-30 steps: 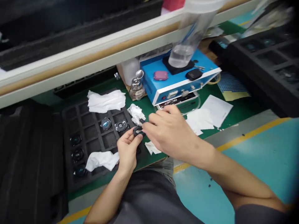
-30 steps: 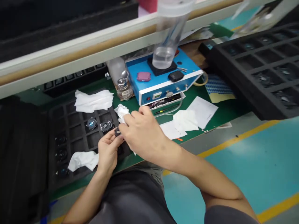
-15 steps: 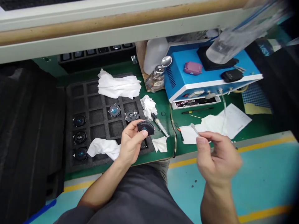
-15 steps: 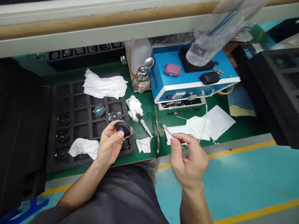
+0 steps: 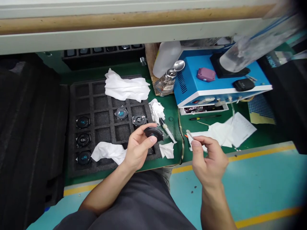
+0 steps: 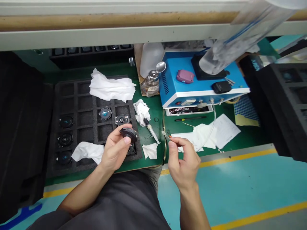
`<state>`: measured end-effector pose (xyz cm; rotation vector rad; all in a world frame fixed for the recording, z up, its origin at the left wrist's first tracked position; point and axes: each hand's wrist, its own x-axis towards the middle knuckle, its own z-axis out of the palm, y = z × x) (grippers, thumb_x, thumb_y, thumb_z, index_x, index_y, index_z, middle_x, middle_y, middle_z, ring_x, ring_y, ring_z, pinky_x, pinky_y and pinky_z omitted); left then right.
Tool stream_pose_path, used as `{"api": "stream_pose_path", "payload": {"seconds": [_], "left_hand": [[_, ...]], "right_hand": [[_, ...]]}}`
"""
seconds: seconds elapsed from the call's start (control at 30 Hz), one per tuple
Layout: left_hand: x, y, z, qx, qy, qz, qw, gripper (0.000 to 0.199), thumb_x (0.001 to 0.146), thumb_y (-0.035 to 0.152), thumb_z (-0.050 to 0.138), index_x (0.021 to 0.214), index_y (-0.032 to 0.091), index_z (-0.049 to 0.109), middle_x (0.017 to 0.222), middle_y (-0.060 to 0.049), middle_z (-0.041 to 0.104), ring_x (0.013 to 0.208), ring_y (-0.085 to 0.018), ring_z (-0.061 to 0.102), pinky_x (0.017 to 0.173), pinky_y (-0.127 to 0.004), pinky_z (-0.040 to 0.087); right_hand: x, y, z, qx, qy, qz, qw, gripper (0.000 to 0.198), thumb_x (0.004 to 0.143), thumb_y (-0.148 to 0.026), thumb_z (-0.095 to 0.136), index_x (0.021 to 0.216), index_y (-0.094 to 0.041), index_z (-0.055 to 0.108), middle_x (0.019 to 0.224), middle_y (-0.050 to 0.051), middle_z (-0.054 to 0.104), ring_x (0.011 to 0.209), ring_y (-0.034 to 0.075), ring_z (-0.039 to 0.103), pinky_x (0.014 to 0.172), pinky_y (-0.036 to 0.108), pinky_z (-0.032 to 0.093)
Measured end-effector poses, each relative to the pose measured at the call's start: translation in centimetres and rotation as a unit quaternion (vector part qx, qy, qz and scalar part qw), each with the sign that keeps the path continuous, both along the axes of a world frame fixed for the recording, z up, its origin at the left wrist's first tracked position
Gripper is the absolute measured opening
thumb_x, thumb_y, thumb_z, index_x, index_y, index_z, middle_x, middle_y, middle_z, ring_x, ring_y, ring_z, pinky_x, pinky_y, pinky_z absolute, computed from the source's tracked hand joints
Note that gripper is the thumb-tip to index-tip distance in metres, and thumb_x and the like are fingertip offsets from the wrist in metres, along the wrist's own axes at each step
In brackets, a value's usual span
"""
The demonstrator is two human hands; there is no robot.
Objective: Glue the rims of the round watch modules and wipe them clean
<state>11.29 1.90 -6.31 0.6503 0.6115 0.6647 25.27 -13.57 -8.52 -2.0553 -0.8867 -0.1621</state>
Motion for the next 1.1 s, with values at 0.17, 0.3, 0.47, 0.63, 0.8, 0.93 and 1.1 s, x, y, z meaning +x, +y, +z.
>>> {"api": "stream_pose_path", "payload": {"seconds": [0.17, 0.3, 0.47, 0.63, 0.8, 0.93, 1.1], "left_hand": [[0.0, 0.3, 0.1, -0.065, -0.022, -0.028, 0.997, 0.031, 0.066, 0.026, 0.092, 0.085, 0.021, 0.069, 0.084, 0.0, 0.07, 0.076, -0.014, 0.066, 0.078, -0.029, 0.052], [0.0, 0.3, 0.0, -0.084, -0.026, -0.032, 0.996, 0.038, 0.07, 0.028, 0.09, 0.104, 0.021, 0.073, 0.09, -0.001, 0.071, 0.082, -0.015, 0.068, 0.084, -0.03, 0.053], [0.0, 0.4, -0.2, -0.092, -0.018, -0.032, 0.995, 0.031, 0.072, 0.027, 0.088, 0.098, 0.02, 0.075, 0.092, -0.002, 0.072, 0.083, -0.014, 0.065, 0.082, -0.028, 0.052], [0.0, 0.4, -0.1, -0.114, -0.007, -0.04, 0.993, 0.029, 0.072, 0.025, 0.088, 0.093, 0.021, 0.069, 0.092, 0.0, 0.072, 0.083, -0.014, 0.067, 0.083, -0.029, 0.054], [-0.1, 0.4, -0.1, -0.129, -0.012, -0.042, 0.991, 0.034, 0.069, 0.024, 0.09, 0.093, 0.021, 0.066, 0.09, 0.001, 0.073, 0.083, -0.015, 0.071, 0.078, -0.026, 0.055], [-0.1, 0.3, -0.1, -0.119, -0.007, -0.044, 0.992, 0.036, 0.07, 0.026, 0.089, 0.094, 0.021, 0.062, 0.09, 0.0, 0.073, 0.088, -0.019, 0.075, 0.077, -0.029, 0.056], [-0.1, 0.4, -0.2, -0.12, -0.013, -0.05, 0.991, 0.035, 0.073, 0.026, 0.088, 0.094, 0.021, 0.061, 0.096, -0.003, 0.078, 0.088, -0.019, 0.076, 0.078, -0.028, 0.059]], "right_hand": [[-0.7, 0.3, 0.7, 0.039, -0.027, -0.011, 0.999, 0.024, 0.093, -0.022, 0.066, 0.116, -0.02, 0.071, 0.097, 0.006, 0.076, 0.082, 0.02, 0.072, 0.074, 0.035, 0.057], [-1.1, 0.0, 1.8, 0.048, -0.123, 0.023, 0.991, 0.022, 0.09, -0.015, 0.07, 0.11, -0.024, 0.074, 0.089, 0.004, 0.075, 0.08, 0.02, 0.07, 0.073, 0.037, 0.054], [-2.5, -2.9, 1.2, -0.034, -0.25, -0.084, 0.964, 0.007, 0.086, -0.02, 0.08, 0.091, -0.025, 0.08, 0.068, 0.0, 0.061, 0.067, 0.017, 0.06, 0.069, 0.035, 0.047], [-5.8, -5.4, -0.8, -0.023, -0.048, -0.114, 0.992, 0.01, 0.088, -0.018, 0.074, 0.096, -0.021, 0.079, 0.067, 0.0, 0.072, 0.05, 0.012, 0.062, 0.05, 0.027, 0.048], [-5.4, -5.2, -2.4, 0.195, 0.052, -0.232, 0.952, 0.01, 0.083, -0.024, 0.08, 0.088, -0.015, 0.078, 0.079, 0.007, 0.079, 0.058, 0.022, 0.074, 0.052, 0.036, 0.061], [-1.3, -5.8, -3.6, 0.397, -0.113, -0.209, 0.887, 0.042, 0.06, -0.027, 0.097, 0.091, -0.024, 0.07, 0.053, -0.005, 0.066, 0.041, 0.021, 0.062, 0.03, 0.031, 0.049], [-1.1, -3.1, -1.6, 0.381, 0.036, -0.221, 0.897, 0.039, 0.071, -0.031, 0.093, 0.101, -0.019, 0.072, 0.059, -0.001, 0.069, 0.053, 0.018, 0.065, 0.05, 0.035, 0.06]]}}
